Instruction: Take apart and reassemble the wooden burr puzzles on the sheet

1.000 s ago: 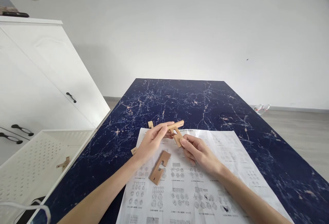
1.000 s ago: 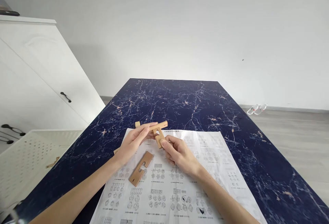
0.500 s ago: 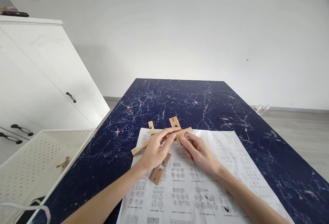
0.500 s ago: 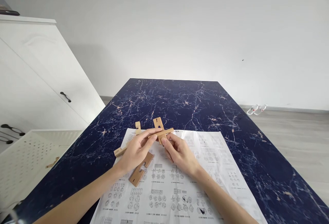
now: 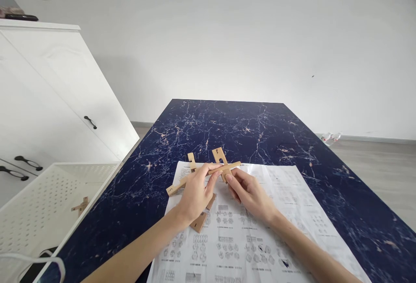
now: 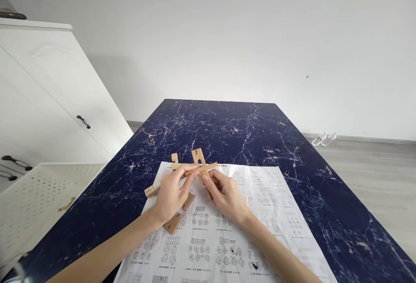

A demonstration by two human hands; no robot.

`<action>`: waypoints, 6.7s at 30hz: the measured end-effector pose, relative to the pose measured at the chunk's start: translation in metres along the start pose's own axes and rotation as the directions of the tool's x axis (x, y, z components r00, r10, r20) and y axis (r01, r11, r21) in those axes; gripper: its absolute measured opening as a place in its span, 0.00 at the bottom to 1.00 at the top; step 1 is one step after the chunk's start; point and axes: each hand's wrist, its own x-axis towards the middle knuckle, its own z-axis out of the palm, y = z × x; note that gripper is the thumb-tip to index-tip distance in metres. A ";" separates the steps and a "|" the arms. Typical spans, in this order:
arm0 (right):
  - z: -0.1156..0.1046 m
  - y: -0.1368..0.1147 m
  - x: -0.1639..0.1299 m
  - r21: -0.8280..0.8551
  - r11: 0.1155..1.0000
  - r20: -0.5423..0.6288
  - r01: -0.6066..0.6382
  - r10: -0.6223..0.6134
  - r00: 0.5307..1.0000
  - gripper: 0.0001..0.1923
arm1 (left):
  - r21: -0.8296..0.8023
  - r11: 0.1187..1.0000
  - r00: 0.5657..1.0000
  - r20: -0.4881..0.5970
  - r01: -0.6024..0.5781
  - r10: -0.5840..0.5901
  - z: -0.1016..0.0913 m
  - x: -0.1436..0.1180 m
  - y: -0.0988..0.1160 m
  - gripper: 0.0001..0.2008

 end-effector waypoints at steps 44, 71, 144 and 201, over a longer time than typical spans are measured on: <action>-0.007 0.013 0.006 0.334 0.943 -0.157 -0.007 0.063 0.986 0.24 | -0.698 0.635 0.942 0.208 0.331 -0.263 -0.024 0.021 0.003 0.18; -0.007 0.012 0.008 0.481 0.874 -0.103 -0.066 0.131 0.986 0.25 | -0.586 0.699 0.911 0.298 0.411 -0.286 -0.018 0.016 0.008 0.23; -0.001 0.007 -0.009 0.349 0.928 0.322 -0.128 0.010 0.947 0.22 | -0.703 0.469 0.844 0.467 0.535 -0.263 -0.010 0.005 0.006 0.20; 0.005 0.005 -0.002 0.145 0.989 -0.161 -0.012 0.035 0.986 0.24 | 0.645 0.749 0.985 0.166 -0.152 0.057 -0.024 0.012 -0.034 0.14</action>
